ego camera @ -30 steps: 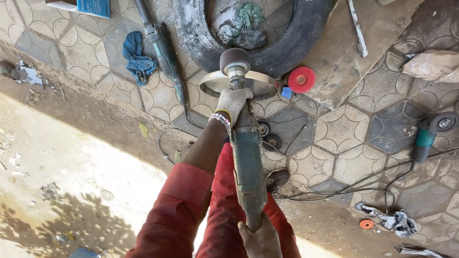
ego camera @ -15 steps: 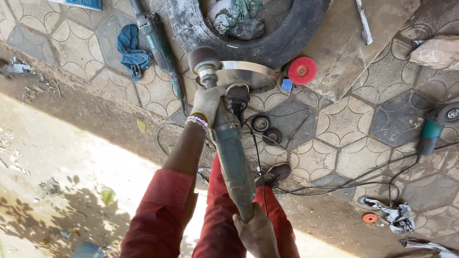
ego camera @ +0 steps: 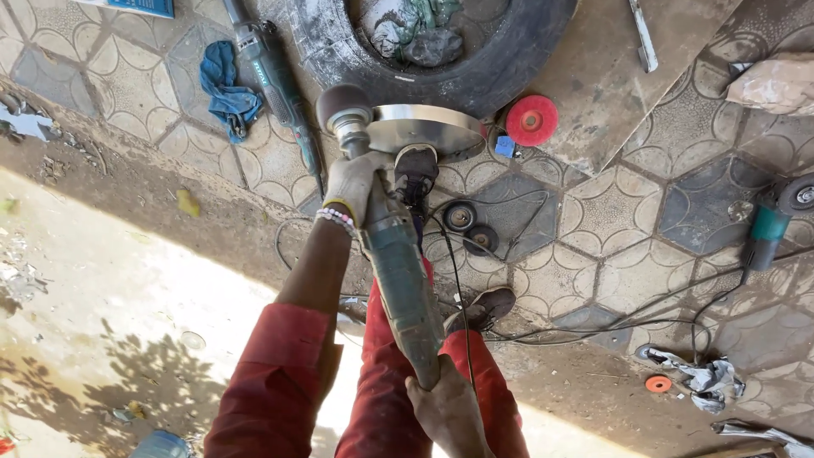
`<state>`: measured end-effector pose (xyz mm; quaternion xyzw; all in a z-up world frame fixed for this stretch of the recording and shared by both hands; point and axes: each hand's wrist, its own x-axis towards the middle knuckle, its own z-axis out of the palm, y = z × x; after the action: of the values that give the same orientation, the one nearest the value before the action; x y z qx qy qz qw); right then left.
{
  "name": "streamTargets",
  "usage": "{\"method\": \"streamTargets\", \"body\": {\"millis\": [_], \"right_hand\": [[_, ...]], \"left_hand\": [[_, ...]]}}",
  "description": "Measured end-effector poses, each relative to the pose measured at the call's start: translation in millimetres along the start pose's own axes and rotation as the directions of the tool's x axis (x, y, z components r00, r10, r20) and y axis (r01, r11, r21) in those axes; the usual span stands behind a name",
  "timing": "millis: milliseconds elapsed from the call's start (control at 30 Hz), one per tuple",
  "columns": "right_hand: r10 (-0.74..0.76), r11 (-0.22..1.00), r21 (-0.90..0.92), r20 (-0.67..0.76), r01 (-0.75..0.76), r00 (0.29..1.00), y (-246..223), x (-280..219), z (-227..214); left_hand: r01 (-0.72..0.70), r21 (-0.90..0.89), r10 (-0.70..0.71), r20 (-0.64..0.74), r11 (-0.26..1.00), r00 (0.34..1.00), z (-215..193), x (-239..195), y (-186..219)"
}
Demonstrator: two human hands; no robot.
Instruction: Polishing the exterior of a metal bowl using a handheld angle grinder with a polishing pad.
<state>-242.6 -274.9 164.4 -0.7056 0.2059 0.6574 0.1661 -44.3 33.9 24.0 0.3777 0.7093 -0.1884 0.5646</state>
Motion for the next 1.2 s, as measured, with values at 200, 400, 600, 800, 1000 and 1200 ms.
{"method": "streamTargets", "body": {"millis": [200, 400, 600, 800, 1000, 1200], "right_hand": [[0.045, 0.999, -0.022, 0.044, -0.044, 0.998, 10.3, 3.9, -1.2], [0.199, 0.98, 0.025, -0.063, -0.198, 0.978, 36.1, -7.5, -16.7], [0.232, 0.944, 0.309, -0.367, -0.117, 0.901, 3.4, -44.4, -24.3], [0.261, 0.965, 0.019, -0.058, -0.26, 0.964, -17.7, -24.1, -12.3], [0.056, 0.995, -0.087, 0.027, -0.053, 0.998, -40.7, 1.0, -10.4], [0.168, 0.877, -0.479, 0.247, -0.03, 0.954, -86.4, -5.4, -121.6]], "left_hand": [[-0.097, -0.084, 0.095, -0.027, 0.992, 0.995, 7.1, -8.3, 0.4], [-0.066, 0.122, 0.052, 0.113, 0.99, 0.992, 70.6, -57.1, 12.7], [0.004, -0.009, -0.002, 0.24, 1.0, 0.971, 98.0, -36.6, 2.1], [-0.191, 0.254, 0.187, 0.04, 0.948, 0.982, 27.0, -29.5, 12.8], [0.145, 0.08, -0.135, -0.124, 0.986, 0.983, -22.6, 22.8, 28.5], [0.129, -0.106, -0.138, -0.082, 0.986, 0.987, -59.6, 8.9, -7.1]]}}
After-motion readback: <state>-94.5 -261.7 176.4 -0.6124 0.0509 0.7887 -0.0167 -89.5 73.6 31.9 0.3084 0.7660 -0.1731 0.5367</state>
